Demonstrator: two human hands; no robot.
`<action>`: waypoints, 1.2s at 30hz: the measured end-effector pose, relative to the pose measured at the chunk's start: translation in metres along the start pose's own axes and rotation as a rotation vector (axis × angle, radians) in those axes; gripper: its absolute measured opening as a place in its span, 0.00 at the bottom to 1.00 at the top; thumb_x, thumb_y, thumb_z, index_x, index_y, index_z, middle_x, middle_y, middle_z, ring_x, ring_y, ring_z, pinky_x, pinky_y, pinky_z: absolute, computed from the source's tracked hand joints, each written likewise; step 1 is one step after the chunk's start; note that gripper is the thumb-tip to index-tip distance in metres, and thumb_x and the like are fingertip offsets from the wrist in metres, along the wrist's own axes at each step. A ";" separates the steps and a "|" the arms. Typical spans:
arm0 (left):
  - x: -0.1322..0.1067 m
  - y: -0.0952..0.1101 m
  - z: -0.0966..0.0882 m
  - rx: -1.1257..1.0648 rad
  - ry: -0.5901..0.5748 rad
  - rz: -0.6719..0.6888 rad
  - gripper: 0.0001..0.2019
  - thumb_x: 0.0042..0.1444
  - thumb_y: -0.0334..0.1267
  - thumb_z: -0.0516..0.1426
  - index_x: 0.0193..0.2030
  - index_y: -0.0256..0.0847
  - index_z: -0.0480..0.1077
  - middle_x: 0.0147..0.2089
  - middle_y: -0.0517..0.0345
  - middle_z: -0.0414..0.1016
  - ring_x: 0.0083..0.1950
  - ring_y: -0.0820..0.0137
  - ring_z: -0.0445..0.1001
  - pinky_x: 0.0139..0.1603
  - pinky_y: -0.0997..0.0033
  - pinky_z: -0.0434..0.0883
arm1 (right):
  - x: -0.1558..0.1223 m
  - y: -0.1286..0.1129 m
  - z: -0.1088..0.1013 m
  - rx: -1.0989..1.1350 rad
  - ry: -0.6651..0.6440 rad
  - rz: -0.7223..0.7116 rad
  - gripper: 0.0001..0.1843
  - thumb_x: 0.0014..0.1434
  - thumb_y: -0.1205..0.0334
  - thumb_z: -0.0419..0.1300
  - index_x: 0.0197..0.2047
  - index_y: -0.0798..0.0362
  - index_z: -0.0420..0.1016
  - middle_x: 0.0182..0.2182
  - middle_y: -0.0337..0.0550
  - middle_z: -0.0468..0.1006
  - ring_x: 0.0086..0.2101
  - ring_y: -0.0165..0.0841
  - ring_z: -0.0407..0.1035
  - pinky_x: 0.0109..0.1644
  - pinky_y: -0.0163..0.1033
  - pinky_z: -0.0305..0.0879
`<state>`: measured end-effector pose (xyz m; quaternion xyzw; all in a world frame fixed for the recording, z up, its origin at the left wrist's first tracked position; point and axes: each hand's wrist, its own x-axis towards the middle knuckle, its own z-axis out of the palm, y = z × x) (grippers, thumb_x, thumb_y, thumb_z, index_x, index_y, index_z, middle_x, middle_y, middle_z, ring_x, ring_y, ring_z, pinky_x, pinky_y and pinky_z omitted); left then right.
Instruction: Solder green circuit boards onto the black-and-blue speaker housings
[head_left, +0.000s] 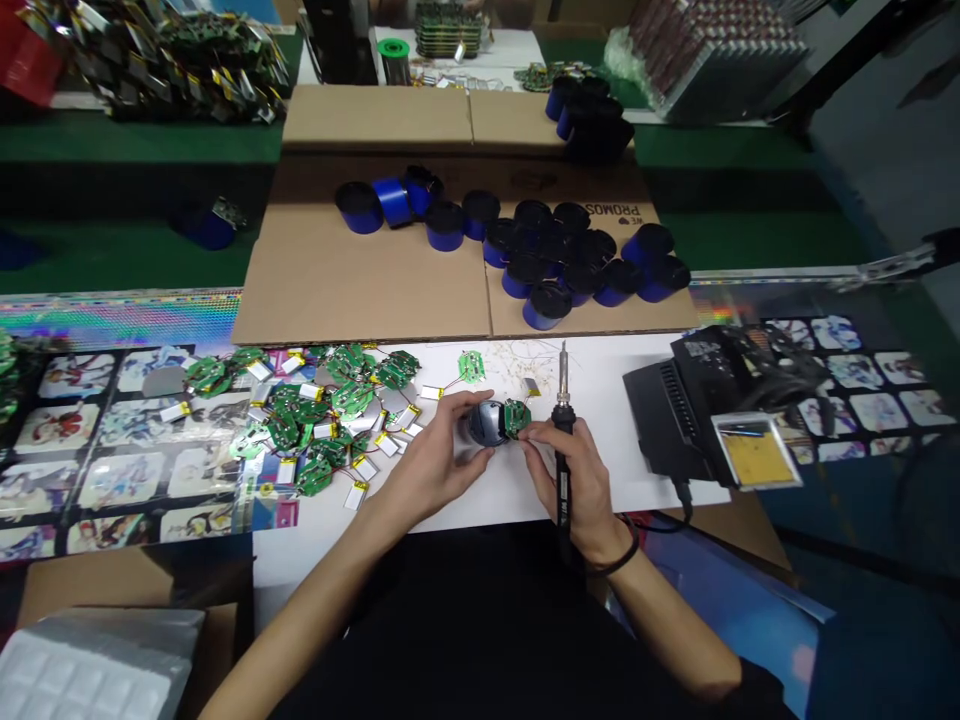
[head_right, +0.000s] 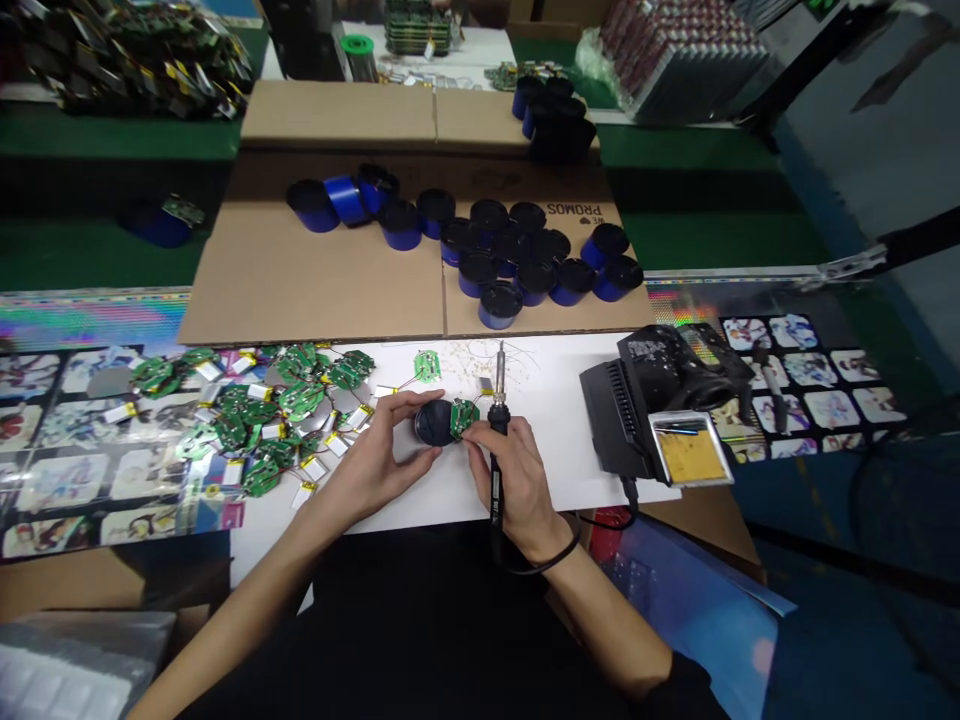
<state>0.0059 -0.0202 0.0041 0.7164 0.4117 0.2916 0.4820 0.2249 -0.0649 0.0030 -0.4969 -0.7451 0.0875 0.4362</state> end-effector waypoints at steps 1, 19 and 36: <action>0.002 -0.002 0.001 -0.005 0.012 0.027 0.28 0.68 0.35 0.61 0.68 0.52 0.53 0.73 0.42 0.65 0.76 0.54 0.67 0.78 0.43 0.70 | -0.001 0.000 0.000 0.001 -0.002 -0.004 0.25 0.66 0.78 0.64 0.62 0.47 0.69 0.45 0.45 0.87 0.42 0.40 0.82 0.47 0.49 0.79; 0.035 0.005 0.009 0.100 0.249 0.066 0.04 0.70 0.37 0.62 0.44 0.43 0.79 0.60 0.47 0.73 0.63 0.59 0.76 0.64 0.55 0.75 | -0.003 0.012 -0.005 -0.081 0.077 0.015 0.27 0.65 0.79 0.66 0.62 0.48 0.70 0.46 0.47 0.87 0.42 0.42 0.82 0.49 0.52 0.78; 0.012 0.003 0.003 -0.384 0.270 -0.178 0.11 0.68 0.47 0.66 0.41 0.41 0.78 0.36 0.58 0.77 0.36 0.72 0.72 0.38 0.72 0.68 | 0.010 -0.002 0.001 -0.010 -0.160 -0.129 0.20 0.68 0.78 0.63 0.58 0.49 0.74 0.43 0.45 0.87 0.37 0.37 0.75 0.43 0.47 0.70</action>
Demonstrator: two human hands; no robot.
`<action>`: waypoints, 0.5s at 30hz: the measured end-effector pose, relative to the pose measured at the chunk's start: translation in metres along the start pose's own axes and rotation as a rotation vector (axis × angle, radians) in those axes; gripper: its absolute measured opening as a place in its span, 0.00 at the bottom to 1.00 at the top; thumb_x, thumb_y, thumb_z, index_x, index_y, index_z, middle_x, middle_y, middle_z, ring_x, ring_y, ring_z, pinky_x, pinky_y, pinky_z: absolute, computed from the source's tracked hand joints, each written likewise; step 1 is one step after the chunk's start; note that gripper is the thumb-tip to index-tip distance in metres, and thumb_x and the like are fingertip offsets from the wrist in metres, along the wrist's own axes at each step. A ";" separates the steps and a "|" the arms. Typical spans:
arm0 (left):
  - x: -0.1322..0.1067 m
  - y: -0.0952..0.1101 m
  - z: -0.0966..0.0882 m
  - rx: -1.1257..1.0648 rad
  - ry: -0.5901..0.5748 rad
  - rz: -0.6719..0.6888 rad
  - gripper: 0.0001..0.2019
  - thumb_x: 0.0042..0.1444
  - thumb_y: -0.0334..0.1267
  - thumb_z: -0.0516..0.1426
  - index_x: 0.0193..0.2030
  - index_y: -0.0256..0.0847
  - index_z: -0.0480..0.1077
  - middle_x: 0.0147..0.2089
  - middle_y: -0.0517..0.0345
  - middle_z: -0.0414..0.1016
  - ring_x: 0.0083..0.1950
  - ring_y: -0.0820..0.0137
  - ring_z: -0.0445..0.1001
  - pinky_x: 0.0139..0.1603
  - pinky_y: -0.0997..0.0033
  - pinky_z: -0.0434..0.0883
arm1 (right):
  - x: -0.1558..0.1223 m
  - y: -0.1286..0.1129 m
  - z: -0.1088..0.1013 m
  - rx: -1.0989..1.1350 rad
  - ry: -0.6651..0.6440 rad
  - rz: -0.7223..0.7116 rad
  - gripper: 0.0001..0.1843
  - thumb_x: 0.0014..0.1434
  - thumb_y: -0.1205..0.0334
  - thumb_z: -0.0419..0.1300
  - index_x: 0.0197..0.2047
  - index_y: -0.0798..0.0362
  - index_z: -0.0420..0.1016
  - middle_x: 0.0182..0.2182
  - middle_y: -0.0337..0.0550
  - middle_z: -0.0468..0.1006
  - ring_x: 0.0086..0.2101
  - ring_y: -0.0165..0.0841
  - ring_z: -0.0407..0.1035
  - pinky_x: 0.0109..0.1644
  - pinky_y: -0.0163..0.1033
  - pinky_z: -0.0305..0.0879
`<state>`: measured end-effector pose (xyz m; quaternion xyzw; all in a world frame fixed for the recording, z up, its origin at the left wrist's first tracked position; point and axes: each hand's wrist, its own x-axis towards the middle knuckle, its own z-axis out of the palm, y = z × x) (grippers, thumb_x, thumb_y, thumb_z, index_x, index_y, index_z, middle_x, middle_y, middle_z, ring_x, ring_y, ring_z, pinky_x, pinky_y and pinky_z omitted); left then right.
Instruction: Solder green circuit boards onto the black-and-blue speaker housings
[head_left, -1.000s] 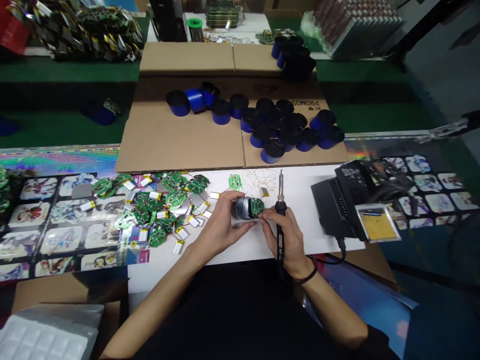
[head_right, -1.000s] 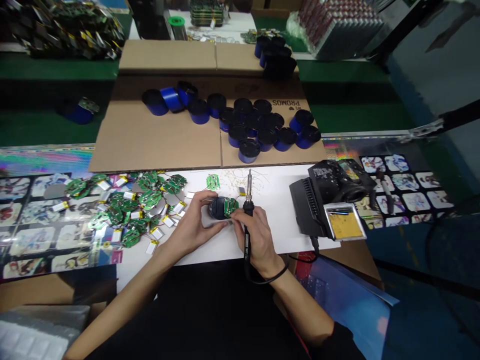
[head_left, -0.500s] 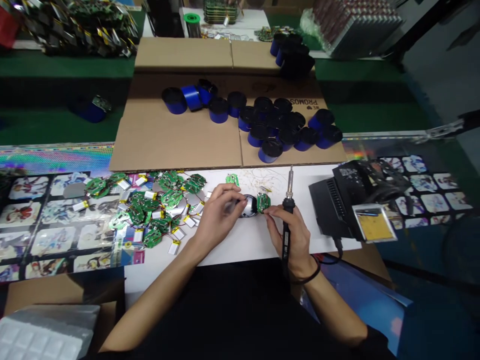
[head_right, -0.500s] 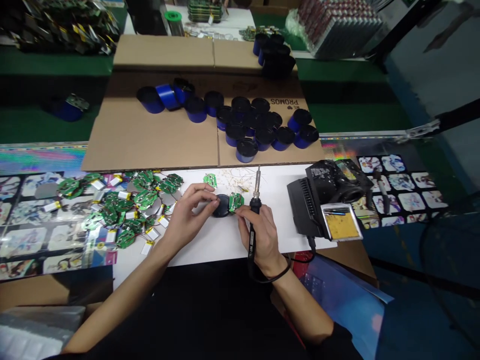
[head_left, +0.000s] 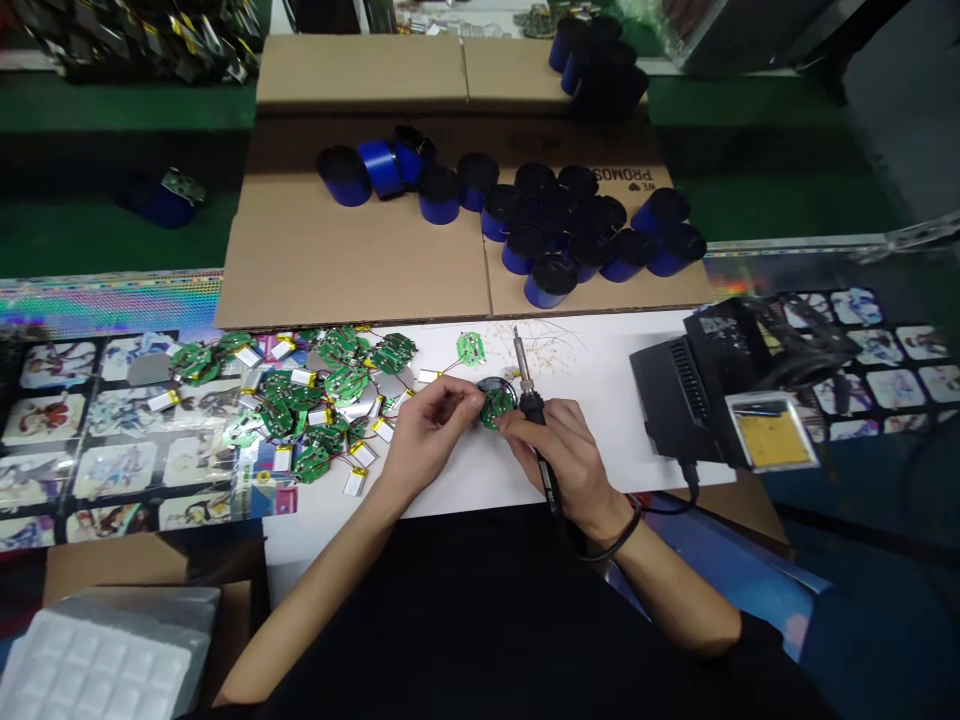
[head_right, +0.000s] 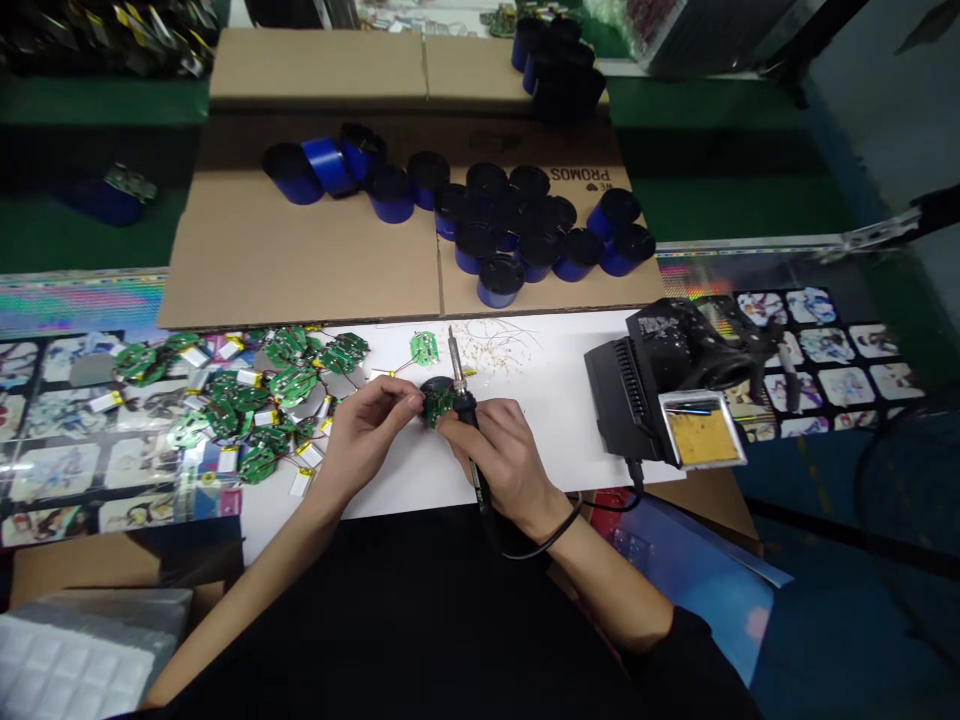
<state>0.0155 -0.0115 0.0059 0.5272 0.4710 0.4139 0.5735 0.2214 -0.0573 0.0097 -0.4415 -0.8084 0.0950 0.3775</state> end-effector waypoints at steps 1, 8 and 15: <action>0.000 0.001 0.000 0.022 -0.007 0.002 0.11 0.69 0.46 0.65 0.41 0.41 0.78 0.36 0.59 0.76 0.35 0.72 0.71 0.38 0.71 0.67 | 0.000 -0.001 0.000 0.000 -0.001 -0.006 0.20 0.68 0.78 0.63 0.58 0.49 0.74 0.42 0.44 0.87 0.37 0.37 0.75 0.43 0.46 0.69; 0.002 0.005 -0.002 0.183 -0.042 0.112 0.08 0.72 0.43 0.62 0.42 0.42 0.76 0.40 0.56 0.77 0.39 0.69 0.72 0.41 0.68 0.67 | 0.001 -0.002 -0.001 0.120 0.022 0.068 0.21 0.66 0.78 0.65 0.56 0.47 0.73 0.47 0.46 0.88 0.38 0.38 0.77 0.43 0.47 0.74; -0.001 0.010 -0.001 0.297 -0.062 0.223 0.05 0.73 0.39 0.61 0.43 0.42 0.76 0.40 0.57 0.77 0.39 0.70 0.71 0.40 0.69 0.66 | 0.016 -0.009 0.005 0.331 0.235 0.365 0.19 0.64 0.71 0.70 0.54 0.44 0.73 0.45 0.40 0.86 0.42 0.35 0.81 0.50 0.46 0.79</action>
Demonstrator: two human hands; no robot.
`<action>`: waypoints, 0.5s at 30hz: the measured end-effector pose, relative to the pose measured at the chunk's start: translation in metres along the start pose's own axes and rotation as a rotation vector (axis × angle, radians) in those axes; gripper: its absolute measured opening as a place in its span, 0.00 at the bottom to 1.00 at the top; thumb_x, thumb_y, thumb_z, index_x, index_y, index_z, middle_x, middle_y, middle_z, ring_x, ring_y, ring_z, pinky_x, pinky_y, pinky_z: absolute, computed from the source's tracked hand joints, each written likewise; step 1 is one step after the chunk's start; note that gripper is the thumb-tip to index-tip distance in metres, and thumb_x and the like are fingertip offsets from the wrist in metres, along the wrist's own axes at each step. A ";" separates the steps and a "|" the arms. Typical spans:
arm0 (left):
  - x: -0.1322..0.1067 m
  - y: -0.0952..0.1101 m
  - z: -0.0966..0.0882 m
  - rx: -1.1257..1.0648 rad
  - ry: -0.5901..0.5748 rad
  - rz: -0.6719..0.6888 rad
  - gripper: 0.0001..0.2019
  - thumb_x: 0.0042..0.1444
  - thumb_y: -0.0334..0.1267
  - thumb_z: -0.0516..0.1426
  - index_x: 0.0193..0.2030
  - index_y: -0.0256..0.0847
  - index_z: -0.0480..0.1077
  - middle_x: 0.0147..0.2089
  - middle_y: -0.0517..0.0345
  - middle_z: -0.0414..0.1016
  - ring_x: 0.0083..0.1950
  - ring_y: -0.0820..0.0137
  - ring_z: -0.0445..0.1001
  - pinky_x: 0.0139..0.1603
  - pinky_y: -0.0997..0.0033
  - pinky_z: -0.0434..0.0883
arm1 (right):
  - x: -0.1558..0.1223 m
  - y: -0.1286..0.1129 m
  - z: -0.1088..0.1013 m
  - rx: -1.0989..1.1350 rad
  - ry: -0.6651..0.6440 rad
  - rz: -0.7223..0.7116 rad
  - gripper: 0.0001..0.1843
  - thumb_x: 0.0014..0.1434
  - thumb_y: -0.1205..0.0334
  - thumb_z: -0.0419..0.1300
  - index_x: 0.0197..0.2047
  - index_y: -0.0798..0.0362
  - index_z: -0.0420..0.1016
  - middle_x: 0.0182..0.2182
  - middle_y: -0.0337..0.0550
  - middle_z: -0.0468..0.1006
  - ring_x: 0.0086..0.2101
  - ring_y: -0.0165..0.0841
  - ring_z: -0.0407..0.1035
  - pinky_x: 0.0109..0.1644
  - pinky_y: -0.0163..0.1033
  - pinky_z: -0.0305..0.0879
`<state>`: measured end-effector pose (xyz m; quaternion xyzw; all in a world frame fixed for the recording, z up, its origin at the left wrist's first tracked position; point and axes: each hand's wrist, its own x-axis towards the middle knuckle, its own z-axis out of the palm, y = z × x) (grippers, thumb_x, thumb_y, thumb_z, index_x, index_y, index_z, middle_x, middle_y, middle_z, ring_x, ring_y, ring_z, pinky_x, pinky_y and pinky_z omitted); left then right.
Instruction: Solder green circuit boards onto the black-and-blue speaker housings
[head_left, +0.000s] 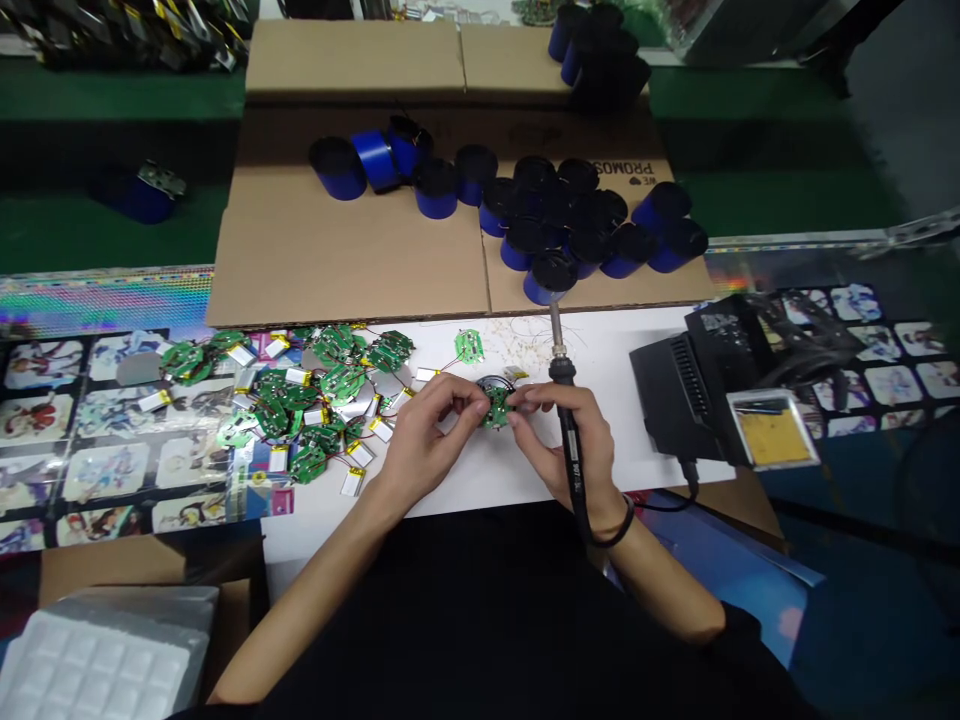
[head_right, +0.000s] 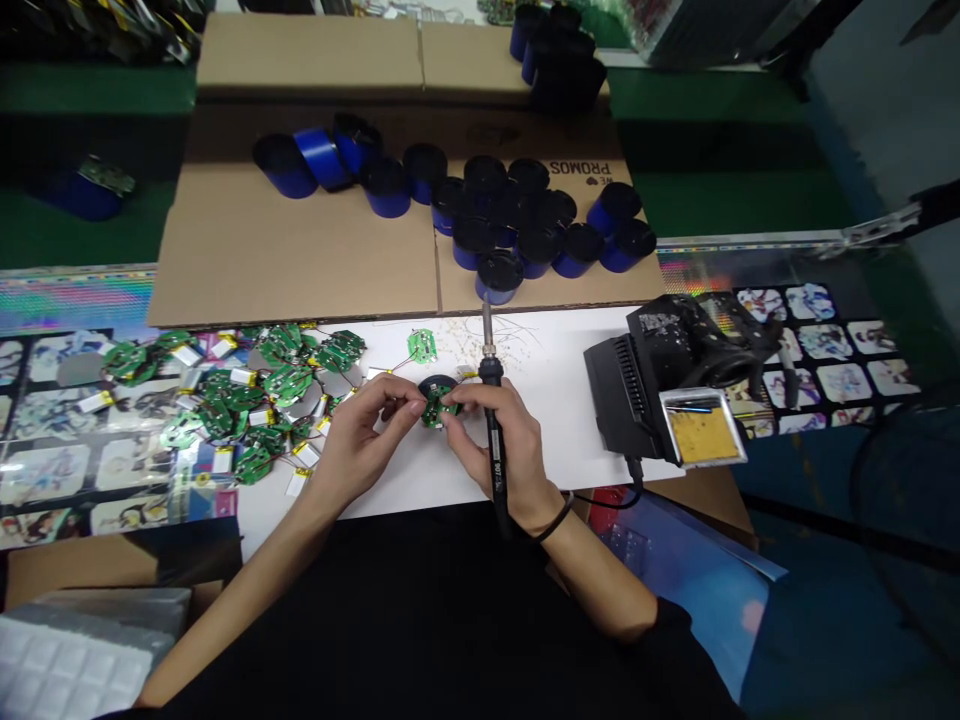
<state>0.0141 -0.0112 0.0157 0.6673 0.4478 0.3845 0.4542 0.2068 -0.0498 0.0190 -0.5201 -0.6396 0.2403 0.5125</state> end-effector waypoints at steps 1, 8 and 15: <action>-0.001 0.000 0.000 0.004 -0.002 0.012 0.05 0.73 0.39 0.61 0.44 0.42 0.76 0.40 0.58 0.77 0.39 0.70 0.71 0.40 0.69 0.66 | 0.001 -0.001 0.004 0.018 0.020 0.025 0.19 0.64 0.70 0.71 0.54 0.44 0.73 0.44 0.39 0.86 0.40 0.34 0.80 0.49 0.44 0.79; -0.003 0.000 -0.001 -0.017 -0.027 0.025 0.05 0.73 0.40 0.61 0.46 0.43 0.77 0.42 0.56 0.78 0.41 0.68 0.73 0.40 0.69 0.67 | 0.004 0.001 0.019 0.126 0.079 0.103 0.17 0.65 0.65 0.72 0.52 0.44 0.73 0.38 0.36 0.86 0.37 0.33 0.82 0.43 0.42 0.80; -0.002 -0.004 -0.001 -0.140 0.016 -0.003 0.04 0.71 0.39 0.64 0.44 0.43 0.77 0.41 0.56 0.78 0.40 0.69 0.73 0.41 0.68 0.66 | 0.001 0.010 0.018 0.179 0.090 0.138 0.20 0.62 0.61 0.76 0.50 0.45 0.71 0.37 0.35 0.86 0.37 0.34 0.85 0.44 0.42 0.81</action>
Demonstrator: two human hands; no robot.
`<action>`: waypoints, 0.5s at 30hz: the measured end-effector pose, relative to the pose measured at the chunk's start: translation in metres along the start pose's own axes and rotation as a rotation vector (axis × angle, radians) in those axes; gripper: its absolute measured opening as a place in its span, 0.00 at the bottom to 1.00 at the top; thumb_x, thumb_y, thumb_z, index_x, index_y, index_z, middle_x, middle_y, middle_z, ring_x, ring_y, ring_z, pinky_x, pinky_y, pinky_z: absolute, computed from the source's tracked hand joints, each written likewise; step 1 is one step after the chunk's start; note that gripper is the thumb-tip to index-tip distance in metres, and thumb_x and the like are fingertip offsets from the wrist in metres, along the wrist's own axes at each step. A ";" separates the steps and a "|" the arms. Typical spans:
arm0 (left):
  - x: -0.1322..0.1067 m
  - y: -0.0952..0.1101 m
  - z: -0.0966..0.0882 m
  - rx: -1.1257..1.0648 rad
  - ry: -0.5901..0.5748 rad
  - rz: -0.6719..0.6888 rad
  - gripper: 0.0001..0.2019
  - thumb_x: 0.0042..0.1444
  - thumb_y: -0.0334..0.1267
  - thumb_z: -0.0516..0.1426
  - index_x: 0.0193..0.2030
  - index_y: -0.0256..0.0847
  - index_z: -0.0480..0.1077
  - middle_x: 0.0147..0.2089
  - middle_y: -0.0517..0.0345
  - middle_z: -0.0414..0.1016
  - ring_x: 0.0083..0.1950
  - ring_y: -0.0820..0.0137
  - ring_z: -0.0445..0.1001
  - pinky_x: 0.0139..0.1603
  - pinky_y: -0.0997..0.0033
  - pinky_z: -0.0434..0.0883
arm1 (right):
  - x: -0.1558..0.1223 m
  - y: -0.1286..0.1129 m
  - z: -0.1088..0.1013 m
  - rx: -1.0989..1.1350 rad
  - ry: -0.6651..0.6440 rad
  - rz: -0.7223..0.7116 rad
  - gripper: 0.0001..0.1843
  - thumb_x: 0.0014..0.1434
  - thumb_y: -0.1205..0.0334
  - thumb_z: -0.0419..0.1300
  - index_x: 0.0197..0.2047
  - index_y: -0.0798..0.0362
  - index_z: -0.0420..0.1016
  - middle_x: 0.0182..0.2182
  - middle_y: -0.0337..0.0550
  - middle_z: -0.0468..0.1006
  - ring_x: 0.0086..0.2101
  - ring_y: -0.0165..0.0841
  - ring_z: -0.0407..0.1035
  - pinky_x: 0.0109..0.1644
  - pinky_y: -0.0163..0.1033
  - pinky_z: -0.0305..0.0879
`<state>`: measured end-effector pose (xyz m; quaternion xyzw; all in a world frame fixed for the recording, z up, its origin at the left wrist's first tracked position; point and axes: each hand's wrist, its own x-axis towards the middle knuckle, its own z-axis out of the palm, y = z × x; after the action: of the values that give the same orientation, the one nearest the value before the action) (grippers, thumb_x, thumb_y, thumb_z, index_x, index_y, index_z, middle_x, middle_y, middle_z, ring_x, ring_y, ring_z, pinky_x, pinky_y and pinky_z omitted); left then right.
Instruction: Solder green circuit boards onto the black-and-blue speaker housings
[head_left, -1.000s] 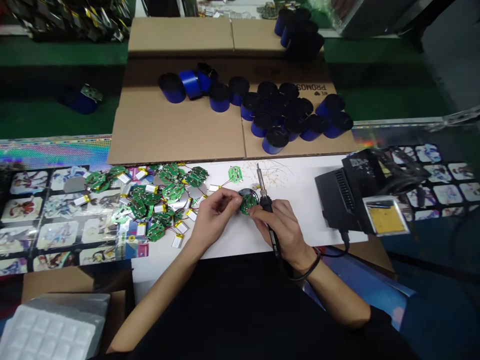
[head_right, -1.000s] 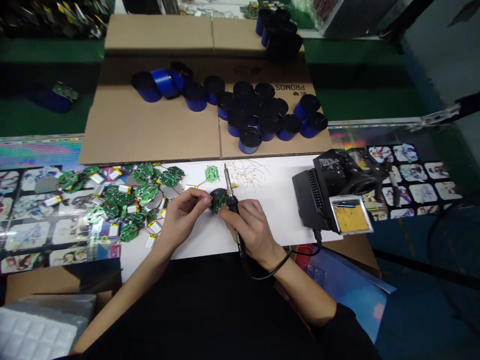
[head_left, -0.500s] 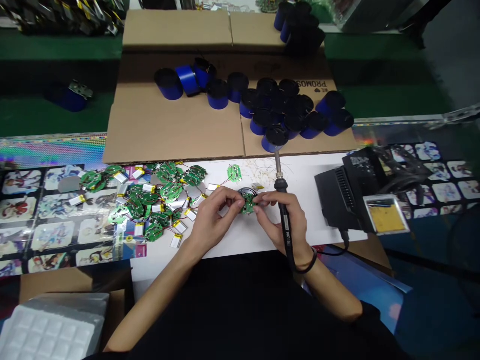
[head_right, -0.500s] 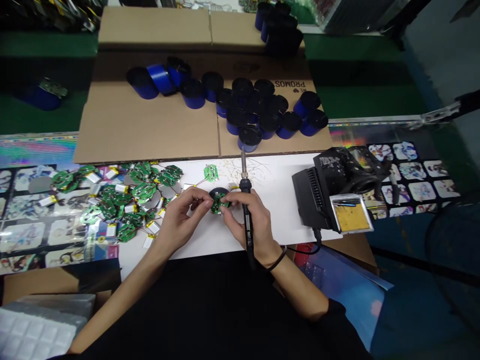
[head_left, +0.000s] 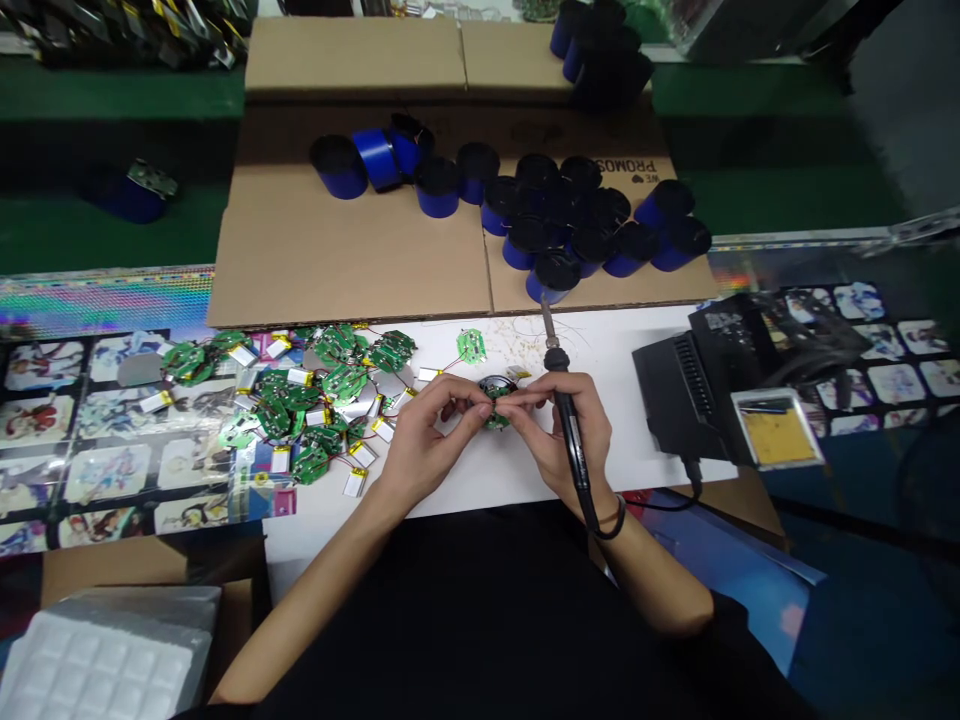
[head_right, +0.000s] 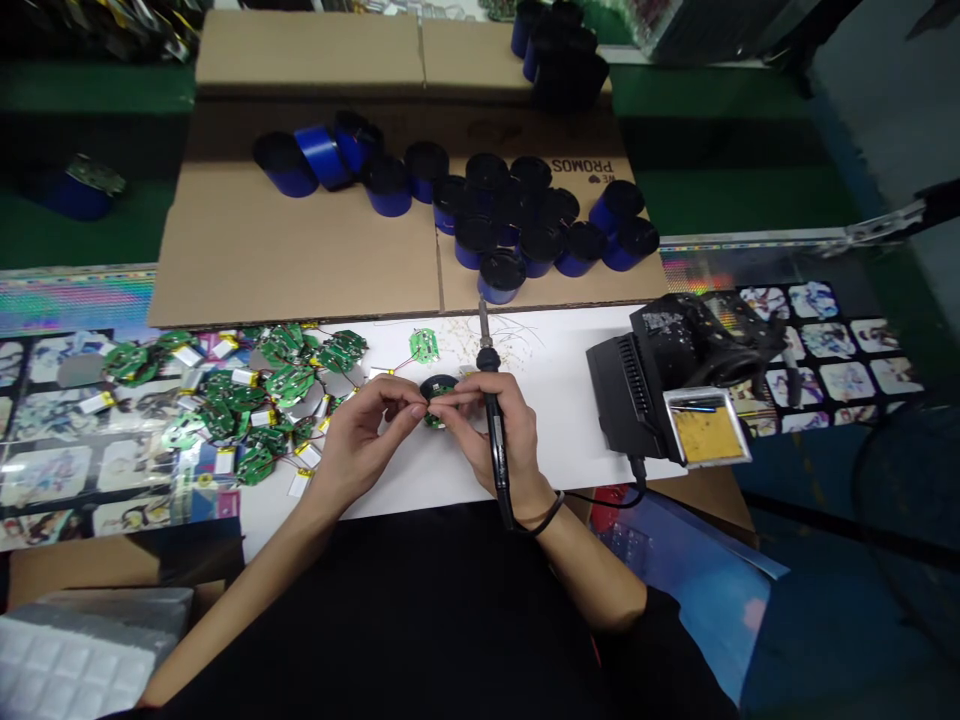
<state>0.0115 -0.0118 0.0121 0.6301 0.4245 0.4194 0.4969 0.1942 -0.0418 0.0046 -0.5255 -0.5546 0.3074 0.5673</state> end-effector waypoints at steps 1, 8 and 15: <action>0.000 -0.001 0.000 -0.014 0.006 -0.002 0.04 0.71 0.39 0.64 0.44 0.43 0.77 0.41 0.56 0.78 0.40 0.69 0.73 0.40 0.68 0.66 | 0.000 0.001 0.000 0.002 -0.002 0.005 0.20 0.62 0.61 0.76 0.50 0.45 0.71 0.37 0.35 0.86 0.37 0.34 0.85 0.44 0.42 0.81; -0.002 -0.005 0.000 -0.075 -0.009 -0.069 0.08 0.70 0.44 0.65 0.44 0.43 0.77 0.42 0.53 0.78 0.43 0.66 0.75 0.43 0.66 0.69 | -0.002 -0.004 0.001 -0.066 -0.046 -0.023 0.17 0.64 0.63 0.73 0.49 0.45 0.71 0.36 0.35 0.85 0.33 0.32 0.81 0.42 0.42 0.81; 0.004 -0.006 -0.006 -0.024 -0.055 -0.074 0.09 0.70 0.46 0.65 0.44 0.43 0.79 0.42 0.54 0.80 0.42 0.67 0.76 0.43 0.67 0.70 | 0.006 -0.009 -0.009 -0.112 -0.129 -0.184 0.17 0.66 0.73 0.67 0.53 0.45 0.71 0.45 0.42 0.86 0.44 0.35 0.83 0.44 0.43 0.80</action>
<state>0.0063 -0.0058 0.0077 0.6193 0.4287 0.3881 0.5311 0.2017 -0.0407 0.0169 -0.4825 -0.6521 0.2558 0.5258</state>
